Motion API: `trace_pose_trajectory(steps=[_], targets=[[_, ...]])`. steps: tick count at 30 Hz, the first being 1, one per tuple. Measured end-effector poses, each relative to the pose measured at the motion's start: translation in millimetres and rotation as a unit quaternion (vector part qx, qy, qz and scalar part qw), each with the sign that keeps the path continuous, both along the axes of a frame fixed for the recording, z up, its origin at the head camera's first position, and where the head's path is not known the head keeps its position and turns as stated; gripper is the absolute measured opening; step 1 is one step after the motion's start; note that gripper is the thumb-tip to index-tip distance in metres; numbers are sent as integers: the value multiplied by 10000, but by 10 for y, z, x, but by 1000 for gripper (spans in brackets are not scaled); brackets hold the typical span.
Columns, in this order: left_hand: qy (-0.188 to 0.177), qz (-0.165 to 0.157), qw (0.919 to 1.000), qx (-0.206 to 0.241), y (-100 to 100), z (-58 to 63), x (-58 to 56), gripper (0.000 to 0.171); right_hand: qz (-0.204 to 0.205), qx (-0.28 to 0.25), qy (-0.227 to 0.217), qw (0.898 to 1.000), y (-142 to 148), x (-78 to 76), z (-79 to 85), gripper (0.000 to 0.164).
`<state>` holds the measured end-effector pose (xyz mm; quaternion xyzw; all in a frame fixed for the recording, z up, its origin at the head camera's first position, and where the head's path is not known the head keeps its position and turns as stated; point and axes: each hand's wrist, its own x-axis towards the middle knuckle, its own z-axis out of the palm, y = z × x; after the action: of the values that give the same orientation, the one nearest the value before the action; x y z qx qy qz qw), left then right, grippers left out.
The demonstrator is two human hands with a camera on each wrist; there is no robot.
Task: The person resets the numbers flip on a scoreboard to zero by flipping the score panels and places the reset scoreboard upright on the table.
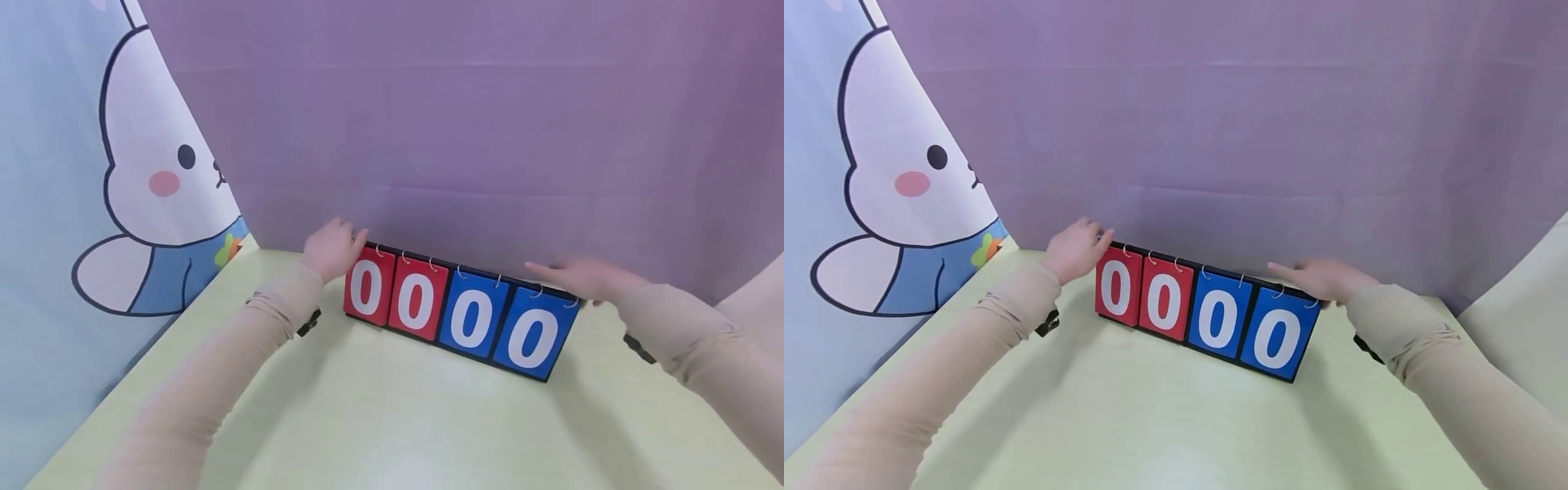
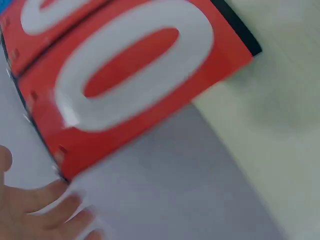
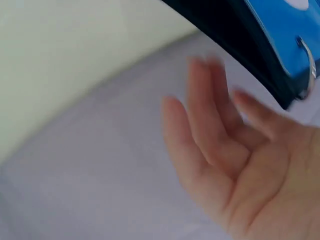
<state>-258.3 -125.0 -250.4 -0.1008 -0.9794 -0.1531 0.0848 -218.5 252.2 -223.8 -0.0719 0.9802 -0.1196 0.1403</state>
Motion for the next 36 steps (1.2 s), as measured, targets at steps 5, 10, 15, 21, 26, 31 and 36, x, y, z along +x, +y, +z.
trace_pose_trajectory(steps=[5,10,15,21,26,31,36], targets=[[-1204,705,9860,919,-123,-21,-177,66,-496,-889,-705,9923,93,5,-59,91],[-1501,825,9747,1434,-174,-80,-206,69,-777,-1646,-743,9805,79,-48,-135,83],[-1846,941,9545,2146,-206,-153,-242,64,-1186,-2176,-688,9664,65,-153,-230,81],[-1883,1298,9356,2689,-186,-195,-283,58,-1742,-3109,-417,9334,-41,-357,-292,74],[-1846,1466,9283,2877,-72,-201,-338,54,-2066,-3736,50,9043,-47,-566,-349,67],[-1723,1400,9342,2793,38,-153,-421,54,-2567,-4096,471,8741,-35,-729,-383,65],[-1619,1492,9305,2926,43,-191,-479,56,-2666,-4175,617,8665,-66,-814,-404,65]])
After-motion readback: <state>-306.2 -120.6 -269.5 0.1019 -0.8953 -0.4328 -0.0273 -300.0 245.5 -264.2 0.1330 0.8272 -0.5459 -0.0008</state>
